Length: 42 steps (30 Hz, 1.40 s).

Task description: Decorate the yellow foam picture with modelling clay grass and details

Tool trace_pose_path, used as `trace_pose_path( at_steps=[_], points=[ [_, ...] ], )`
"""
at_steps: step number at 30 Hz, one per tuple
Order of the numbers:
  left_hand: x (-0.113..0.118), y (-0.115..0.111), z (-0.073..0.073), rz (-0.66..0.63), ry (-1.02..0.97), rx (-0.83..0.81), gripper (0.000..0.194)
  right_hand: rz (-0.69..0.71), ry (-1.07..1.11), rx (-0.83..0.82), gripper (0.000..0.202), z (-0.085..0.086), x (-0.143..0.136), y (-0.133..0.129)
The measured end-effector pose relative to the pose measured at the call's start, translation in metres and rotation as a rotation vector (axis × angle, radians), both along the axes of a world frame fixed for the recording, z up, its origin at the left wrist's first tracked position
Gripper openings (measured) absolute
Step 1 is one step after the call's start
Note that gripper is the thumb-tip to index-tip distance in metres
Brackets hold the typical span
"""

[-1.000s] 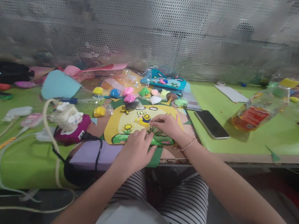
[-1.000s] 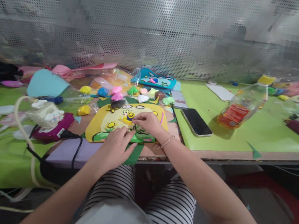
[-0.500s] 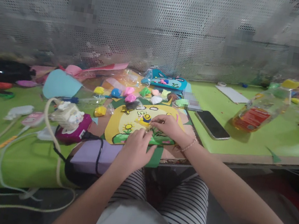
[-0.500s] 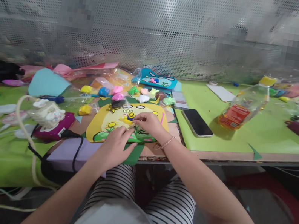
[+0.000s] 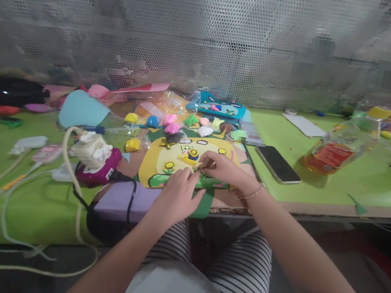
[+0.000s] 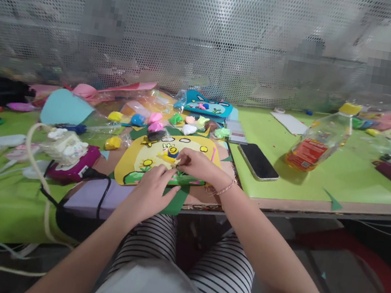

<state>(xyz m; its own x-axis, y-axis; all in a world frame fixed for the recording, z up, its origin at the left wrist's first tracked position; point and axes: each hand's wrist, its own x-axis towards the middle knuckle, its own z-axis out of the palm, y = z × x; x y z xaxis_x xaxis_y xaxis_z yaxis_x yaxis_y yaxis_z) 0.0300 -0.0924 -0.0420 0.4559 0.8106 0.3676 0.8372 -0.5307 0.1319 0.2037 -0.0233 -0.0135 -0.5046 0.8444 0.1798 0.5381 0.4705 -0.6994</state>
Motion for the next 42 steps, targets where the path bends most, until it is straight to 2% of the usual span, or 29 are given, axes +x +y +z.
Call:
trace_pose_path(
  at_steps=[13, 27, 35, 42],
  points=[
    [0.000, 0.000, -0.003, -0.002, -0.022, 0.007, 0.037, 0.129, -0.017, 0.102, 0.024, -0.010, 0.007, 0.008],
    [0.000, 0.000, -0.001, -0.007, -0.034, 0.009, 0.030, 0.123, -0.086, 0.131, 0.020, -0.008, 0.006, 0.007],
    [0.000, 0.000, -0.002, -0.010, -0.032, 0.013, 0.027, 0.122, -0.150, 0.104, 0.026, -0.010, 0.005, 0.005],
    [-0.001, 0.001, -0.003, -0.012, -0.013, 0.022, 0.031, 0.136, -0.158, 0.117, 0.024, -0.011, 0.005, 0.005]
  ],
)
